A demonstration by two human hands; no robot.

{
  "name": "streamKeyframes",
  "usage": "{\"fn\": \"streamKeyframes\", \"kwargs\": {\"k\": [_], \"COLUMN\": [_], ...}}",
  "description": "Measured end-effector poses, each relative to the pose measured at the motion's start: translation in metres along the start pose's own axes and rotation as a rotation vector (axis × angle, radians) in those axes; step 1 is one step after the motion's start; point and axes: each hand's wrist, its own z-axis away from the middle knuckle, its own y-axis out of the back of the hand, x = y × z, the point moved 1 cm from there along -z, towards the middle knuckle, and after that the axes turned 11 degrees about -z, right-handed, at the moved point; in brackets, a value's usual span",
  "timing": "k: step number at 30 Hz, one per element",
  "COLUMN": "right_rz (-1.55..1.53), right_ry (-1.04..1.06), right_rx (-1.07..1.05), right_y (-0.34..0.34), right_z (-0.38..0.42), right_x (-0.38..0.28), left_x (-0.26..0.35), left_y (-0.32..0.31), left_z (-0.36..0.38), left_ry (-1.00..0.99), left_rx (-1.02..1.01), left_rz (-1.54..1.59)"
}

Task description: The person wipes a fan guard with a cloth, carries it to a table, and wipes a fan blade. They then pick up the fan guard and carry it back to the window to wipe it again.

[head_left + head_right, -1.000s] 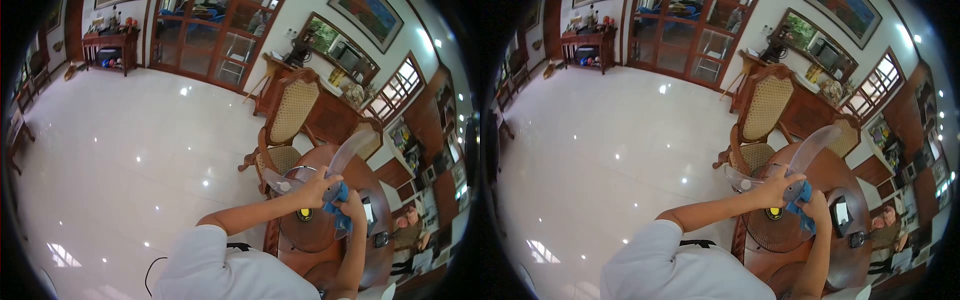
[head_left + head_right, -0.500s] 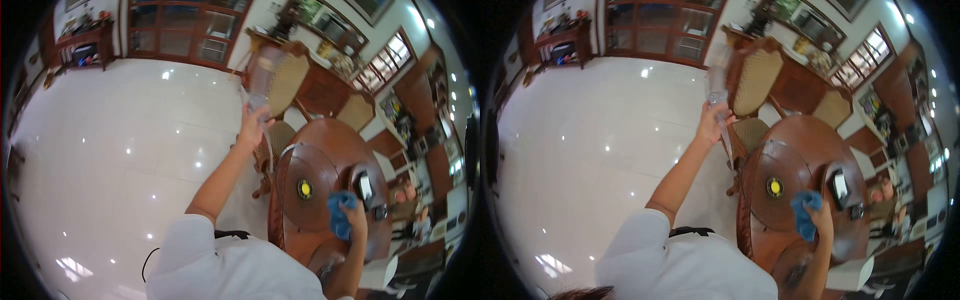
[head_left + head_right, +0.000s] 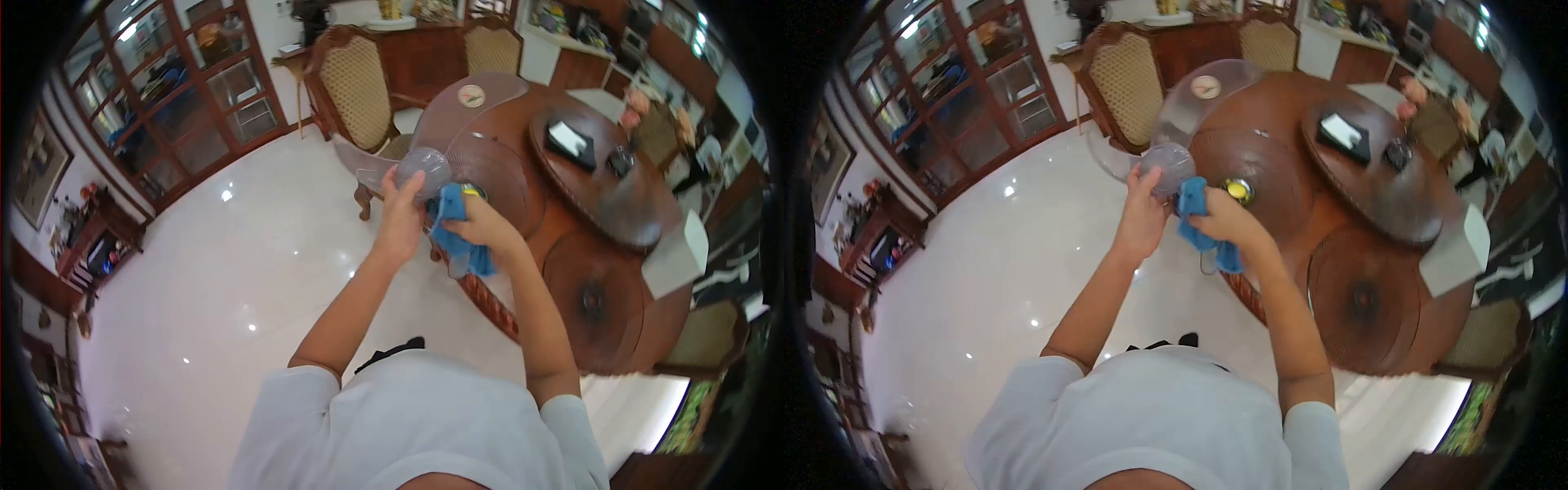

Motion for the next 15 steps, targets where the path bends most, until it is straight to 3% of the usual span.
{"fn": "streamKeyframes", "kwargs": {"k": [1, 2, 4, 5, 7, 8, 10, 11, 13, 14, 15], "right_rz": [-0.119, -0.256, -0.319, -0.362, -0.33, -0.263, -0.144, -0.142, 0.061, 0.075, 0.081], "right_ry": [-0.126, -0.235, -0.319, -0.38, -0.381, -0.348, -0.336, -0.348, -0.287, -0.279, -0.284], "right_rx": [0.008, 0.088, 0.122, 0.12, 0.133, 0.074, -0.012, -0.008, -0.157, -0.204, -0.185], "right_y": [0.005, 0.01, 0.015, 0.017, 0.02, 0.021, 0.02, 0.021, 0.012, 0.008, 0.002], "right_z": [0.019, 0.037, 0.073, 0.087, 0.109, 0.117, 0.12, 0.123, 0.117, 0.111, 0.104], "right_x": [0.009, 0.019, 0.027, 0.03, 0.033, 0.028, 0.021, 0.015, -0.02, -0.024, -0.029], "left_x": [-0.002, 0.0, 0.016, 0.025, 0.041, 0.04, 0.041, 0.037, 0.021, 0.011, 0.008], "left_y": [0.006, 0.014, 0.027, 0.028, 0.025, 0.022, 0.014, 0.012, 0.012, 0.014, 0.013], "left_z": [0.014, 0.028, 0.059, 0.067, 0.07, 0.068, 0.057, 0.051, 0.039, 0.042, 0.048], "left_ry": [0.085, 0.118, 0.334, 0.353, 0.061, 0.068, -0.389, -0.382, 0.25, 0.392, 0.387], "left_rx": [-0.147, -0.167, -0.426, -0.453, -0.414, -0.44, -0.346, -0.355, -0.683, -0.708, -0.729], "left_rz": [0.016, 0.001, -0.828, -0.84, -1.458, -1.467, -1.574, -1.564, -0.994, -0.858, -0.857]}}
